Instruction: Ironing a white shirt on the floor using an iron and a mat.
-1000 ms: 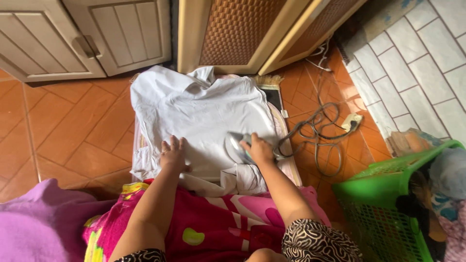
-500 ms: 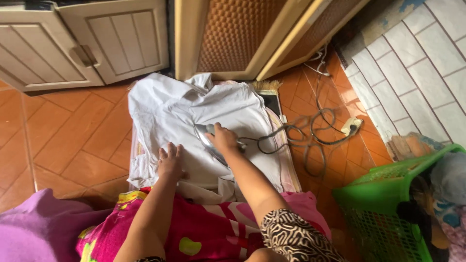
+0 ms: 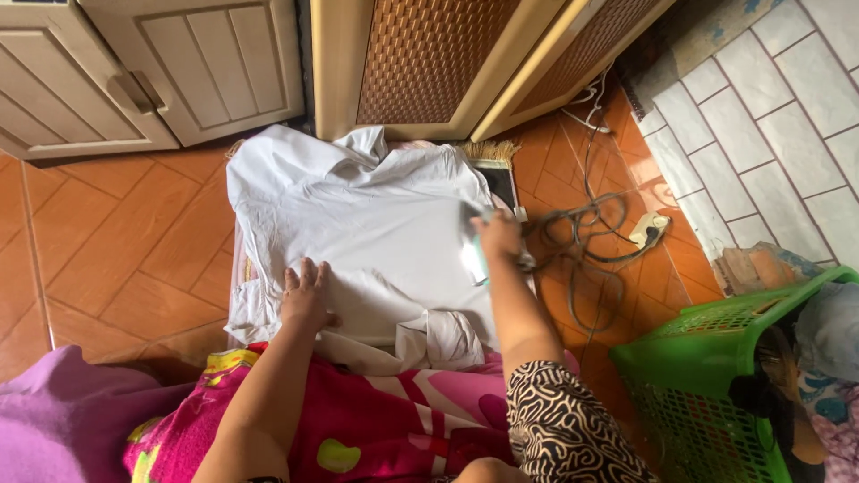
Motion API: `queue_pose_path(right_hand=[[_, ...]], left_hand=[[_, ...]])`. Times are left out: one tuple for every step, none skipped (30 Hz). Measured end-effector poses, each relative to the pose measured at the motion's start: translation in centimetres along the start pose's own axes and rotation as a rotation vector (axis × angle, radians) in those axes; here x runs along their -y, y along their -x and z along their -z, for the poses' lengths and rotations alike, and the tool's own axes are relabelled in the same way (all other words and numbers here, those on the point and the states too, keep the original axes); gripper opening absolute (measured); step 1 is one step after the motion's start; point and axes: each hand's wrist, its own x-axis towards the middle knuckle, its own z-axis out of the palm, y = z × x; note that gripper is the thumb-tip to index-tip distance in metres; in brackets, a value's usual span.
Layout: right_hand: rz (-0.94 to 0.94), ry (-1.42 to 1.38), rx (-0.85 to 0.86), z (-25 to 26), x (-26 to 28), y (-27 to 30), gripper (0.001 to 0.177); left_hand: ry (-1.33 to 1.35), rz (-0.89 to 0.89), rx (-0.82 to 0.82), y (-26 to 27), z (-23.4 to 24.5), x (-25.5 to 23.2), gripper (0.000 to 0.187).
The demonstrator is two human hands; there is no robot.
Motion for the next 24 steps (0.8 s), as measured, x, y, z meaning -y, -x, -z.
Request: queue_pose_path(right_hand=[[-0.038, 0.0, -0.034, 0.5, -1.4, -0.1, 0.064], [-0.039, 0.003, -0.028, 0.4, -1.8, 0.2, 0.064], [-0.047, -0.034, -0.038, 0.4, -2.4, 0.5, 0.063], [-0.056, -0.071, -0.048, 0.5, -3.1, 0.9, 0.061], [-0.062, -0.07, -0.051, 1.1, -3.1, 1.5, 0.061], [-0.022, -0.065, -0.033, 1.8, -3.1, 2.1, 0.06], [0.017, -0.061, -0.009, 2.2, -3.2, 3.1, 0.059], [0.01, -0.059, -0.009, 2.9, -3.4, 4.1, 0.059], [0.034, -0.058, 0.043, 3.2, -3.6, 5.5, 0.057], [0.057, -0.058, 0.095, 3.6, -3.8, 6.9, 0.056], [0.049, -0.059, 0.102, 3.4, -4.1, 8.1, 0.056], [0.094, -0.078, 0.103, 3.2, -4.4, 9.4, 0.055], [0.138, -0.094, 0.099, 3.2, -4.7, 10.5, 0.054], [0.128, -0.094, 0.102, 2.8, -5.2, 11.5, 0.054], [0.203, -0.104, 0.099, 2.4, -5.8, 12.7, 0.054], [0.277, -0.114, 0.097, 2.0, -6.4, 13.8, 0.054], [0.263, -0.112, 0.098, 2.0, -6.6, 14.5, 0.054], [0.317, -0.12, 0.1, 2.0, -6.8, 15.1, 0.055], [0.375, -0.128, 0.098, 2.0, -6.9, 15.5, 0.055], [0.364, -0.127, 0.098, 1.6, -7.0, 15.3, 0.055], [0.369, -0.118, 0.063, 1.1, -7.1, 15.1, 0.055], [0.375, -0.109, 0.029, 0.6, -7.1, 14.9, 0.055], [0.369, -0.107, 0.033, 0.6, -7.0, 14.4, 0.055], [0.333, -0.088, -0.006, 0.6, -6.8, 14.0, 0.055]], left_hand=[[-0.035, -0.017, -0.012, -0.1, -0.3, 0.1, 0.142], [-0.034, -0.016, -0.005, 0.4, 0.1, 0.0, 0.142], [-0.011, -0.005, 0.002, 0.8, 0.4, -0.2, 0.14], [0.011, 0.006, 0.008, 1.2, 0.7, -0.4, 0.139], [0.01, -0.001, 0.007, 1.1, 1.0, -0.5, 0.139], [0.006, 0.011, 0.011, 1.0, 1.2, -0.6, 0.139], [0.001, 0.024, 0.018, 1.1, 1.2, -0.6, 0.139], [-0.001, 0.018, 0.021, 0.9, 1.3, -0.7, 0.139], [-0.007, 0.021, 0.016, 0.9, 1.0, -0.6, 0.138], [-0.012, 0.024, 0.011, 1.0, 0.8, -0.5, 0.137], [-0.019, 0.02, 0.019, 0.9, 0.8, -0.5, 0.137], [-0.046, 0.011, 0.01, 0.8, 0.8, -0.4, 0.137], [-0.072, -0.002, -0.001, 0.5, 0.8, -0.5, 0.137], [-0.077, -0.009, 0.004, 0.5, 0.9, -0.4, 0.137], [-0.059, -0.003, 0.013, 0.5, 0.8, -0.3, 0.137], [-0.041, 0.003, 0.022, 0.5, 0.8, -0.3, 0.138], [-0.046, -0.009, 0.028, 0.5, 0.8, -0.4, 0.138], [-0.086, -0.022, 0.021, 0.5, 0.8, -0.5, 0.138], [-0.125, -0.033, 0.009, 0.3, 0.9, -0.5, 0.138], [-0.129, -0.043, 0.012, 0.4, 1.3, -0.7, 0.138], [-0.093, -0.01, 0.048, 0.6, 1.6, -0.7, 0.138], [-0.058, 0.024, 0.084, 0.8, 1.9, -0.8, 0.139], [-0.06, 0.02, 0.089, 0.8, 1.8, -0.7, 0.139], [-0.1, 0.015, 0.091, 0.8, 1.7, -0.7, 0.139]])
